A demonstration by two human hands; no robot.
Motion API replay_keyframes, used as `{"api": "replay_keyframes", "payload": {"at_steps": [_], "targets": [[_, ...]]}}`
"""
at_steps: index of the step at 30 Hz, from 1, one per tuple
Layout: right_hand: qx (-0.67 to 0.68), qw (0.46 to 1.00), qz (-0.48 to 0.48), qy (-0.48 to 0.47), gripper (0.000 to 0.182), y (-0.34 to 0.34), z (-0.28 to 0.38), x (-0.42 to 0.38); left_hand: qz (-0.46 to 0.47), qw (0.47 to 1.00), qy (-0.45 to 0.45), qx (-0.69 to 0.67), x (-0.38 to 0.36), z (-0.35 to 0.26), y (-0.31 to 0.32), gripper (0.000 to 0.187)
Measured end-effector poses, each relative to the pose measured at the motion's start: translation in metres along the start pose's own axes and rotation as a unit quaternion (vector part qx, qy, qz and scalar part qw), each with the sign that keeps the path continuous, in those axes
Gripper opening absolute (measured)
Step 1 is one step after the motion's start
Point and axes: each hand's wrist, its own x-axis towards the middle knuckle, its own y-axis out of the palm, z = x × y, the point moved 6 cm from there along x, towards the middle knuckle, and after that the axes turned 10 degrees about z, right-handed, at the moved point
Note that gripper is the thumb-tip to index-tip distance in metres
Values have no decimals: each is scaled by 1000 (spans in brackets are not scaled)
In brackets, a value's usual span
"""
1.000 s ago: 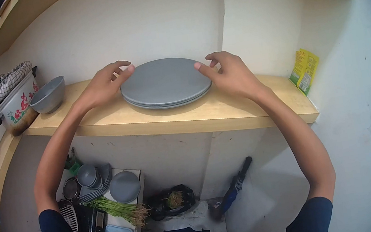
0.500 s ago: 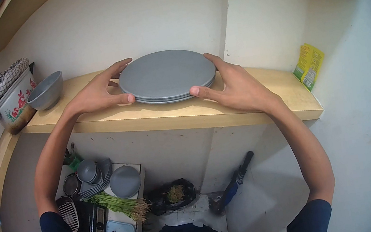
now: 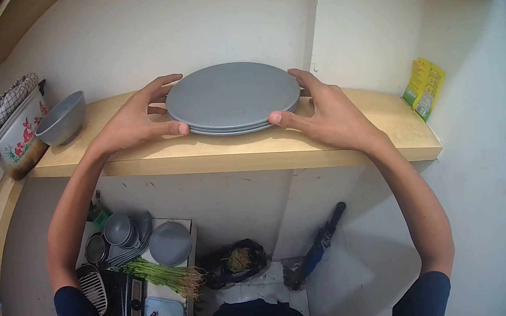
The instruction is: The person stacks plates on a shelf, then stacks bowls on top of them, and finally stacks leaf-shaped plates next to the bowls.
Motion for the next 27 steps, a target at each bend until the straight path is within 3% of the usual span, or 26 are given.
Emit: {"api": "replay_keyframes", "payload": {"at_steps": [5, 7, 11, 13, 16, 17, 20, 27], "targets": [[-38, 999, -30, 22, 114, -6, 6, -7, -10, 998, 3, 64, -10, -2, 1, 130], [-4, 992, -122, -31, 97, -20, 20, -22, -33, 993, 0, 109, -23, -3, 1, 128], [202, 927, -276, -154, 63, -13, 46, -68, -239, 962, 135, 2, -93, -20, 4, 112], [274, 901, -253, -221, 46, 31, 44, -91, -319, 925, 193, -75, -137, -6, 14, 99], [254, 937, -77, -226, 32, 109, 77, -84, -394, 903, 125, -116, -187, 41, 40, 83], [227, 951, -11, -209, 29, 134, 86, -77, -380, 913, 91, -119, -199, 57, 48, 78], [267, 946, 70, -169, 29, 211, 78, -60, -349, 930, -7, -118, -229, 106, 61, 66], [426, 885, 153, -112, 22, 329, 114, -12, -337, 911, -191, -139, -311, 199, 72, 60]]}}
